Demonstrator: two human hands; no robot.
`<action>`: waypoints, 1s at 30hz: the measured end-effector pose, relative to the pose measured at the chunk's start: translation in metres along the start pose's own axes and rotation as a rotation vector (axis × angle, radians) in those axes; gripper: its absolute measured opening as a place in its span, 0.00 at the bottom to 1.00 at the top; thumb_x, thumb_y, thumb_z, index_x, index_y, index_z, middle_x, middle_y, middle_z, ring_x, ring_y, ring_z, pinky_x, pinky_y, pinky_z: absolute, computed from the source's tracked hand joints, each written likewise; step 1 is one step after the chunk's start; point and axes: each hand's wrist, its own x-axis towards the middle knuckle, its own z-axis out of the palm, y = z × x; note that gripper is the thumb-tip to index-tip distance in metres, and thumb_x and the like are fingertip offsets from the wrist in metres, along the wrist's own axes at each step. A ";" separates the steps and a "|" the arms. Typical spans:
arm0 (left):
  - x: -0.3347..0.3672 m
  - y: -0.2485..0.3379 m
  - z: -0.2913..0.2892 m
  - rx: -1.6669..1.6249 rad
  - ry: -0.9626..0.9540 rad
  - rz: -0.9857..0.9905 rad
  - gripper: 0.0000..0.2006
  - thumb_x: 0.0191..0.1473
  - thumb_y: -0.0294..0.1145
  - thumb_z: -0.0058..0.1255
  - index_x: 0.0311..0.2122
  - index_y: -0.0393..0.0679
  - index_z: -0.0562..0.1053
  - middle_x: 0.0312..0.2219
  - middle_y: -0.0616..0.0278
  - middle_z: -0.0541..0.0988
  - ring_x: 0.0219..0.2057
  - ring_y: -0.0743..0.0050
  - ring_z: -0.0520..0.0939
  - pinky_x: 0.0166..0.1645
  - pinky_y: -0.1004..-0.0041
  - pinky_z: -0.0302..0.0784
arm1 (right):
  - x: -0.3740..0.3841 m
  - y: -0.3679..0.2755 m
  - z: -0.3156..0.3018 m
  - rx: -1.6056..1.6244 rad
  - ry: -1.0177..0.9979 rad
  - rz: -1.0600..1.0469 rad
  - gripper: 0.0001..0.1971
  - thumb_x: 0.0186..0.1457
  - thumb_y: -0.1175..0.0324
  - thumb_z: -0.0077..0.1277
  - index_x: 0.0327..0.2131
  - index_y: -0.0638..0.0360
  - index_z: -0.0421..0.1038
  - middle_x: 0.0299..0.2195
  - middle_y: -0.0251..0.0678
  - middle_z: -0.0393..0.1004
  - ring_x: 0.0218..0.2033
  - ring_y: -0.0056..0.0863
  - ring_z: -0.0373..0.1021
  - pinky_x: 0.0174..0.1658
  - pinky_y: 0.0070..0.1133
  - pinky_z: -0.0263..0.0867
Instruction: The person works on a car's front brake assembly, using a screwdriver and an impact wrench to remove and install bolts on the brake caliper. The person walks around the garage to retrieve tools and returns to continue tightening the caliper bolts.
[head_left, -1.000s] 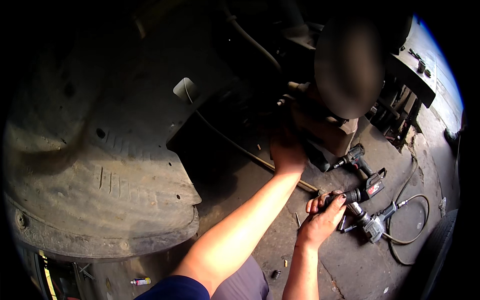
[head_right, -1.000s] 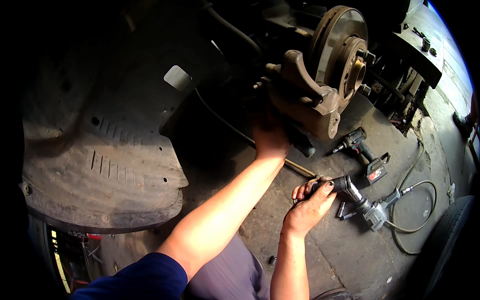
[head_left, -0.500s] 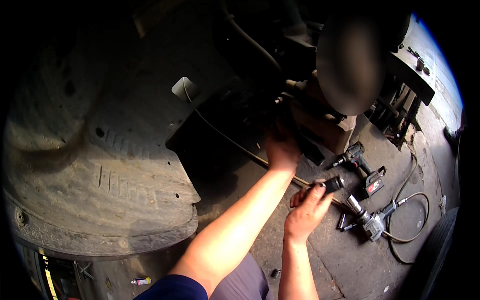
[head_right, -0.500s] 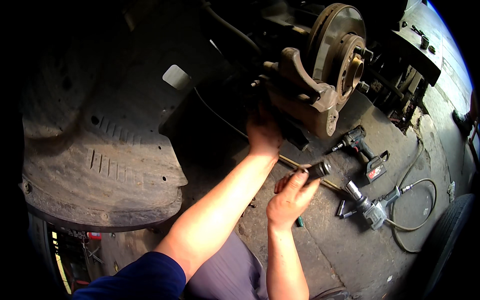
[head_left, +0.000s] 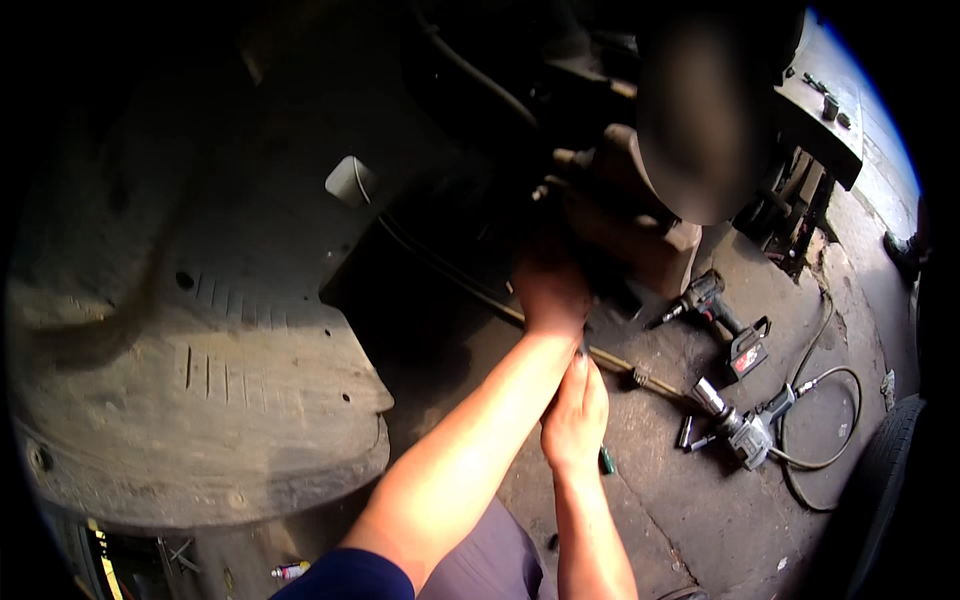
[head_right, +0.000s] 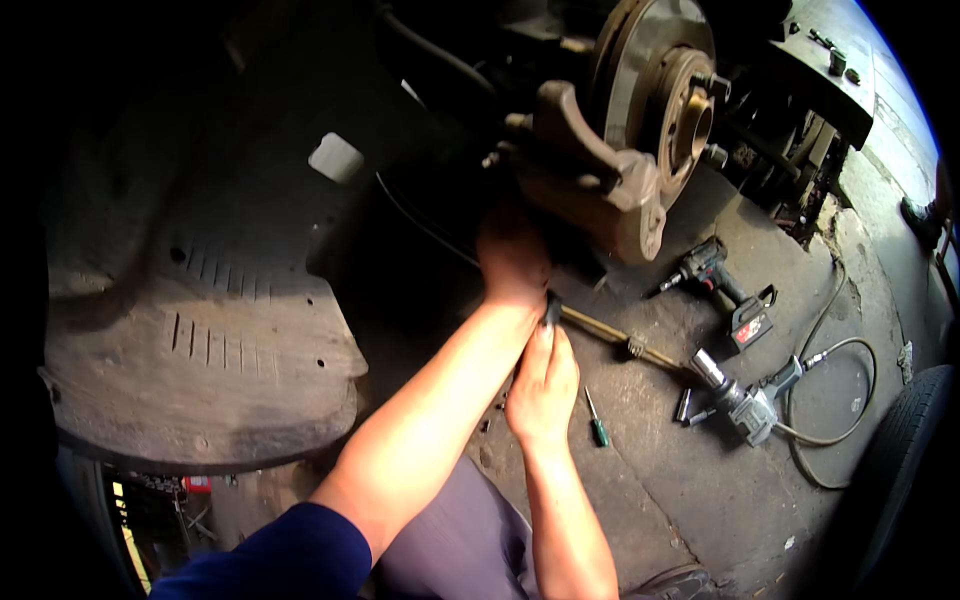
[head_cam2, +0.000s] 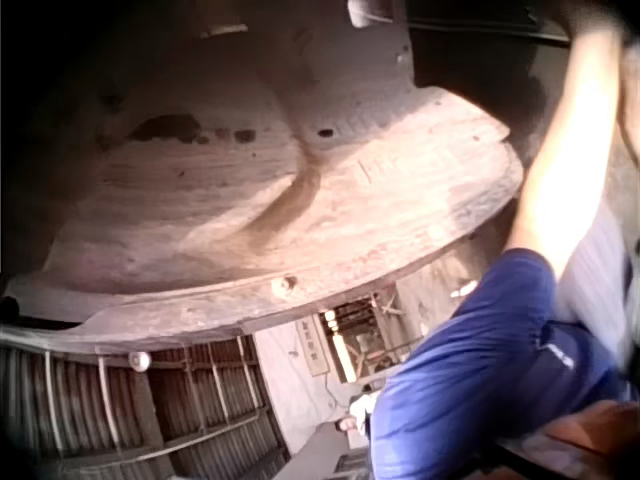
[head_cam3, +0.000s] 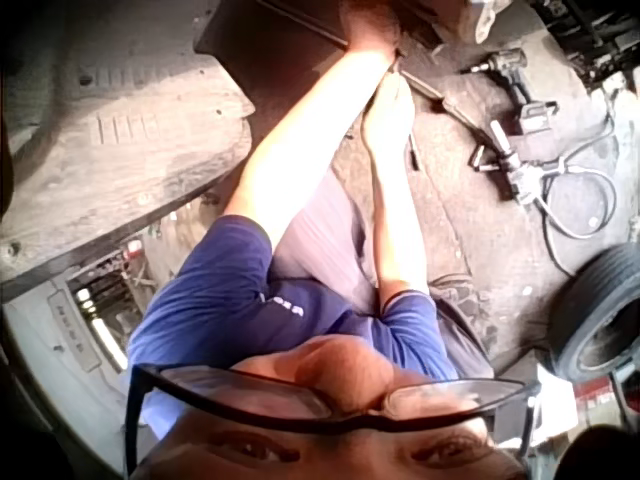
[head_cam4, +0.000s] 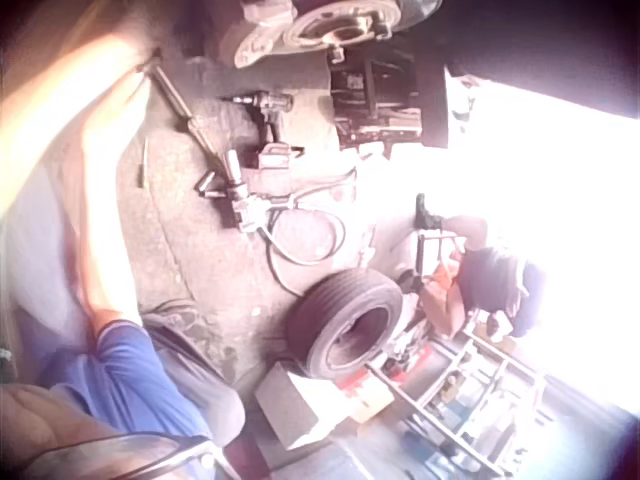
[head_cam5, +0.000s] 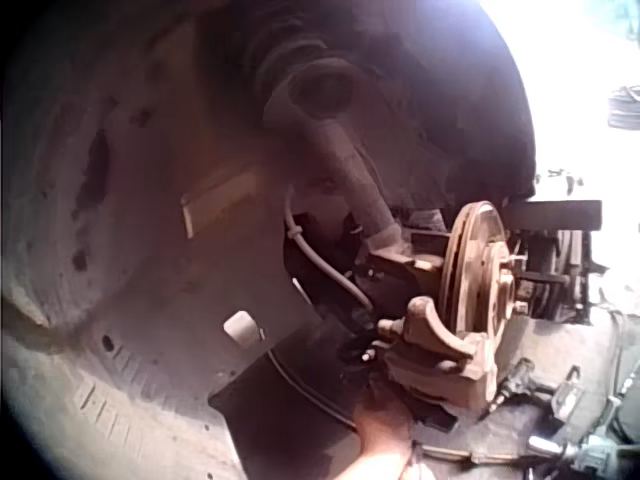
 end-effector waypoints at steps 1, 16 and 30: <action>0.009 0.005 0.005 -0.157 -0.023 0.033 0.20 0.73 0.40 0.39 0.58 0.34 0.70 0.51 0.47 0.79 0.49 0.64 0.79 0.54 0.68 0.72 | -0.001 -0.007 0.007 0.256 -0.090 0.165 0.20 0.75 0.51 0.35 0.36 0.57 0.64 0.24 0.31 0.65 0.22 0.21 0.61 0.26 0.20 0.57; 0.014 -0.006 -0.003 0.205 0.107 0.097 0.18 0.74 0.43 0.36 0.46 0.38 0.73 0.35 0.59 0.77 0.32 0.75 0.75 0.37 0.74 0.72 | 0.017 -0.036 0.009 0.680 -0.098 0.099 0.15 0.74 0.59 0.42 0.53 0.60 0.63 0.33 0.30 0.69 0.29 0.19 0.68 0.32 0.20 0.68; 0.010 0.001 -0.004 0.203 0.052 -0.058 0.20 0.74 0.43 0.36 0.52 0.34 0.71 0.47 0.52 0.78 0.46 0.68 0.77 0.51 0.69 0.72 | 0.016 0.012 0.005 0.380 -0.129 0.262 0.12 0.75 0.57 0.40 0.41 0.56 0.62 0.20 0.25 0.62 0.18 0.13 0.58 0.21 0.16 0.57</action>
